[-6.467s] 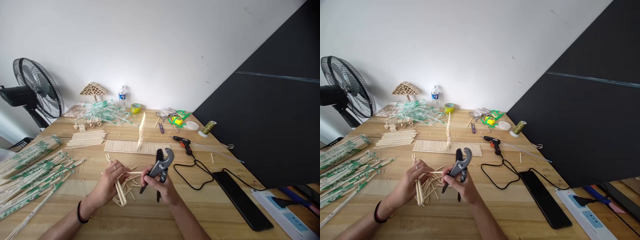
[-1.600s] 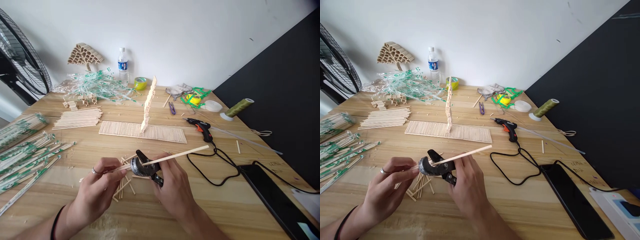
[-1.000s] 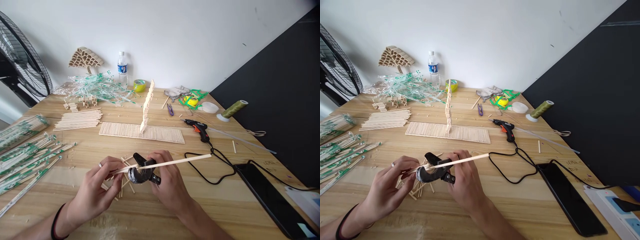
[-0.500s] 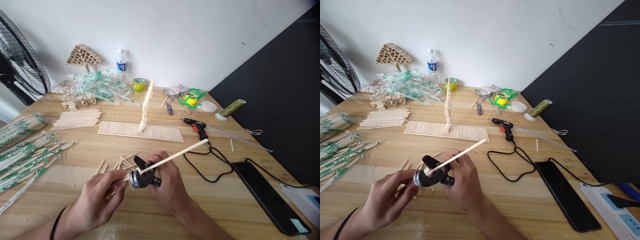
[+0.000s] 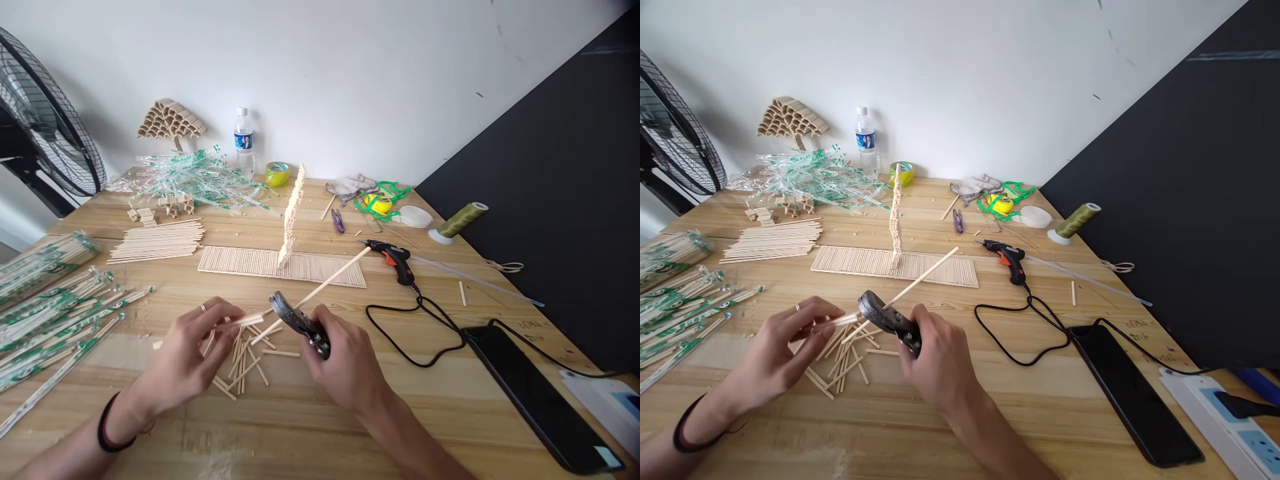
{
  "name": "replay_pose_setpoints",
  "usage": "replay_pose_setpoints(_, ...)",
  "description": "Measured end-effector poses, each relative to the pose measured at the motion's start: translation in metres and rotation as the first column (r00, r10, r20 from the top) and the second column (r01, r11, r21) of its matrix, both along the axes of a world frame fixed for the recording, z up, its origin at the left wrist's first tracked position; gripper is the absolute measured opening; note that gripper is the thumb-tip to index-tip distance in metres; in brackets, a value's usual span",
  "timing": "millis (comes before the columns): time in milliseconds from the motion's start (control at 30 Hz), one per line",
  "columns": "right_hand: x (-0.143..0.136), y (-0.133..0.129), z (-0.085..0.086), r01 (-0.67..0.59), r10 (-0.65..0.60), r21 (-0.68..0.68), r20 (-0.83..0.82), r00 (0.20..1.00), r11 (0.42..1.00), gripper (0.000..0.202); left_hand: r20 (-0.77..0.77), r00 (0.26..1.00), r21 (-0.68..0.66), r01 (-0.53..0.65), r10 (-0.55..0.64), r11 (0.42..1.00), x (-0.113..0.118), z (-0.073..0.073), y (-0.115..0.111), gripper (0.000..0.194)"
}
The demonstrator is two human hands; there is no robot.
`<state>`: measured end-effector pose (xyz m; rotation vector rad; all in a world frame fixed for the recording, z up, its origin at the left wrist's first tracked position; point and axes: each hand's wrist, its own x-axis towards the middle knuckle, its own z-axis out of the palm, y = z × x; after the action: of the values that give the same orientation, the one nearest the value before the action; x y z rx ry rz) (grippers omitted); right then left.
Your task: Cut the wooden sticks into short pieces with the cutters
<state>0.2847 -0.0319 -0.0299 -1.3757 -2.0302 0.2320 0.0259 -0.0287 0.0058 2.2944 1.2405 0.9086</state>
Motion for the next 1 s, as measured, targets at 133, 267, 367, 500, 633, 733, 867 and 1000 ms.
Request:
replay_pose_setpoints(133,0.001,-0.001,0.001,0.0,0.003,-0.071,0.047,0.999,0.997,0.01,-0.088,0.99,0.037,-0.105,0.108,0.994,-0.014,-0.016,0.021,0.019)
replay_pose_setpoints(267,-0.003,-0.005,0.008,0.026,0.01,-0.206,0.172,0.985,0.978,0.009,-0.161,0.98,0.048,-0.114,0.12,0.992,-0.018,-0.024,0.021,0.028)
replay_pose_setpoints(367,-0.009,-0.008,0.016,0.079,0.03,-0.376,0.276,0.961,0.923,0.008,-0.099,0.994,0.081,-0.048,0.056,0.996,-0.01,-0.018,0.006,0.049)
replay_pose_setpoints(500,-0.02,-0.015,0.021,0.073,0.097,-0.505,0.302,0.948,0.86,0.014,-0.15,0.972,0.257,0.213,-0.179,0.943,0.005,-0.01,-0.015,0.056)
replay_pose_setpoints(633,-0.028,-0.023,0.018,-0.005,0.164,-0.548,0.241,0.957,0.837,0.025,-0.228,0.952,0.3,0.267,-0.203,0.916,0.016,-0.014,-0.02,0.053)
replay_pose_setpoints(733,-0.03,-0.024,0.016,0.004,0.176,-0.569,0.26,0.949,0.822,0.025,-0.24,0.957,0.285,0.228,-0.161,0.931,0.018,-0.019,-0.018,0.052)
replay_pose_setpoints(867,-0.03,-0.023,0.017,0.025,0.185,-0.585,0.297,0.937,0.811,0.022,-0.269,0.951,0.289,0.229,-0.151,0.93,0.019,-0.02,-0.014,0.048)
replay_pose_setpoints(1000,-0.033,-0.024,0.017,0.031,0.19,-0.58,0.317,0.929,0.814,0.02,-0.244,0.957,0.309,0.231,-0.158,0.922,0.019,-0.019,-0.013,0.044)
